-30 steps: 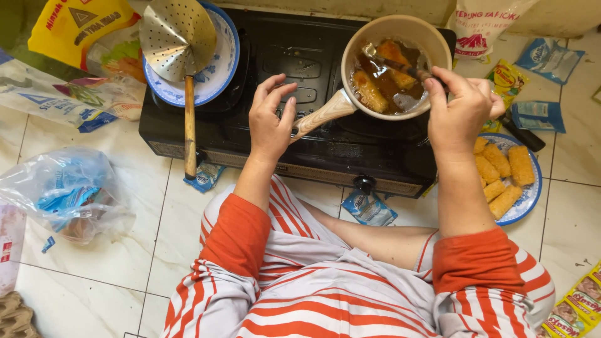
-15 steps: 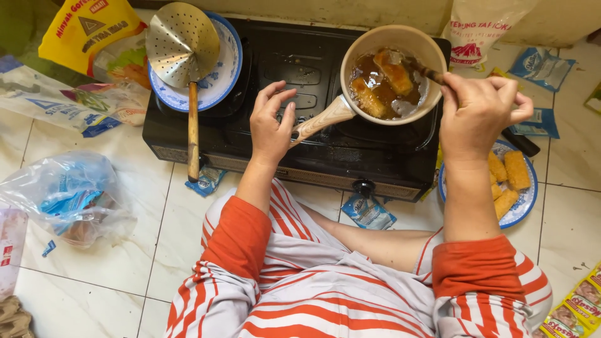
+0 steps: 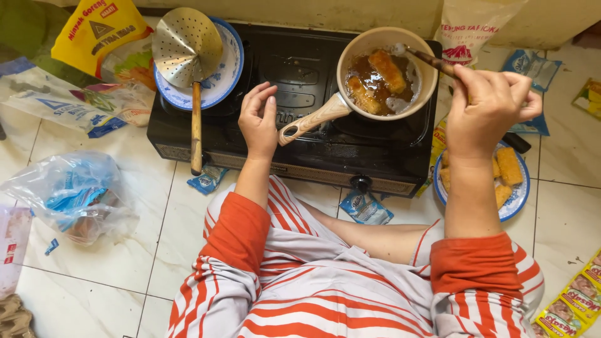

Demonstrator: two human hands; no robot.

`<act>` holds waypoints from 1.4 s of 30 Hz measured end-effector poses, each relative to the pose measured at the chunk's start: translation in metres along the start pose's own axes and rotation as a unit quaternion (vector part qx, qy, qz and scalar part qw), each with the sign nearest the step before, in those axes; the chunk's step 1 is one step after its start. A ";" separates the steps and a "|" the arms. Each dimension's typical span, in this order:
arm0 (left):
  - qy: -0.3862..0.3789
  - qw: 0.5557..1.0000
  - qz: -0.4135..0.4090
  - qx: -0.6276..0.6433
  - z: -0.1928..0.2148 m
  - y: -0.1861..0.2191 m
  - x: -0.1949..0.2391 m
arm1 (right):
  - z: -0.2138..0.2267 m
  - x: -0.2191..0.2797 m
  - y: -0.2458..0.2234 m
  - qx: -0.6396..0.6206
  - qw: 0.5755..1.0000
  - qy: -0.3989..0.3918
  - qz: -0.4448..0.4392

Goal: Frying small food items in a pot of oil on a portable gas stove and flipping them with a spoon for even browning.

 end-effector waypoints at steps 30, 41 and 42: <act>0.123 0.922 0.310 0.199 0.034 -0.086 0.078 | -0.123 -0.049 0.090 0.050 0.990 -0.129 0.024; 0.140 0.917 0.326 0.185 0.037 -0.083 0.081 | -0.089 -0.047 0.093 -0.095 0.954 -0.281 -0.053; 0.140 0.916 0.330 0.179 0.038 -0.081 0.081 | -0.089 -0.047 0.093 -0.097 0.950 -0.293 -0.057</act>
Point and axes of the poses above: each hand's wrist, its own x-axis away from the middle knuckle, its own z-axis out of the back of the hand, y = z × x, the point moved 9 cm from there along -x, towards the middle knuckle, and after that the axes turned 9 degrees about -y, right-handed, at the moved point
